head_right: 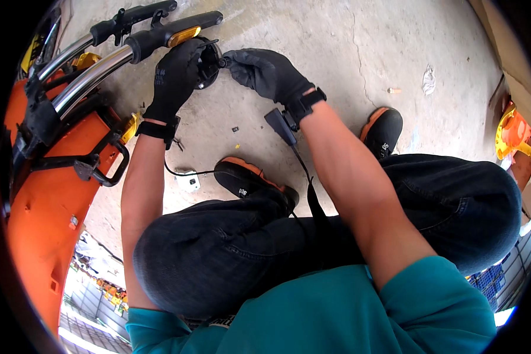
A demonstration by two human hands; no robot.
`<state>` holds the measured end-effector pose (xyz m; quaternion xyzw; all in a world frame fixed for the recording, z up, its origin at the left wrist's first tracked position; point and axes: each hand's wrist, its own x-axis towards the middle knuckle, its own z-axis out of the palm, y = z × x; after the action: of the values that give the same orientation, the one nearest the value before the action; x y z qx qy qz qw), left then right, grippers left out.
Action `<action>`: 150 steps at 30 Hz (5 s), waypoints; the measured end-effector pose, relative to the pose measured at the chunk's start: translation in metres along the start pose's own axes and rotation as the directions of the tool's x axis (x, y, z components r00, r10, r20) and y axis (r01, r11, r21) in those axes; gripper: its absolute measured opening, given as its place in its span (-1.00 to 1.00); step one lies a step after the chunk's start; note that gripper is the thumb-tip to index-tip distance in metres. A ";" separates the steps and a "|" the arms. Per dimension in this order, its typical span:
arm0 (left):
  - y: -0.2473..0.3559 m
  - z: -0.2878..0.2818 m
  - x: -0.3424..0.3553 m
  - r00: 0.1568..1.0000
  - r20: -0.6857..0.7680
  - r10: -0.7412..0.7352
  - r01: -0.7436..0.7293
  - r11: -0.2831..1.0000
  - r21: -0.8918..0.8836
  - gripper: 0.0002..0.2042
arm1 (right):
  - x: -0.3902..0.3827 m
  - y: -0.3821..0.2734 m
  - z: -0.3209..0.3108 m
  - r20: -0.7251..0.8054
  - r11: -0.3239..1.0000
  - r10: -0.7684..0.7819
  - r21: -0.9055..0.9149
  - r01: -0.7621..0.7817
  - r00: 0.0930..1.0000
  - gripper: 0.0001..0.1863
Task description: The person sits on the floor and works on a motorcycle fork assembly. They handle a black plastic housing and a wire, attempting to route the wire through the component and position it on the fork leg.
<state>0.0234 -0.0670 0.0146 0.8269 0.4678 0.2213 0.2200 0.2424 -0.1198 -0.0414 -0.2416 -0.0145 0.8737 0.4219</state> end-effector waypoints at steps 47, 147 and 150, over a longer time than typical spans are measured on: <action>-0.004 -0.002 0.008 0.981 0.190 -0.034 -0.035 0.936 0.349 -0.76 | 0.025 0.040 0.071 -0.332 0.812 -0.563 -0.395 0.430 0.757 -0.80; -0.014 -0.036 -0.005 0.941 0.204 0.272 -0.324 0.897 0.301 -0.67 | -0.005 0.029 0.092 0.043 0.009 -0.681 -0.998 0.068 0.731 -0.77; -0.020 -0.037 -0.008 0.946 0.231 0.228 -0.292 0.907 0.302 -0.67 | -0.004 0.031 0.092 0.037 0.035 -0.682 -0.996 0.084 0.731 -0.78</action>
<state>-0.0149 -0.0591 0.0322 0.9245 0.3601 0.0866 0.0896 0.1821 -0.1270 0.0341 -0.6338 -0.5332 0.4092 0.3828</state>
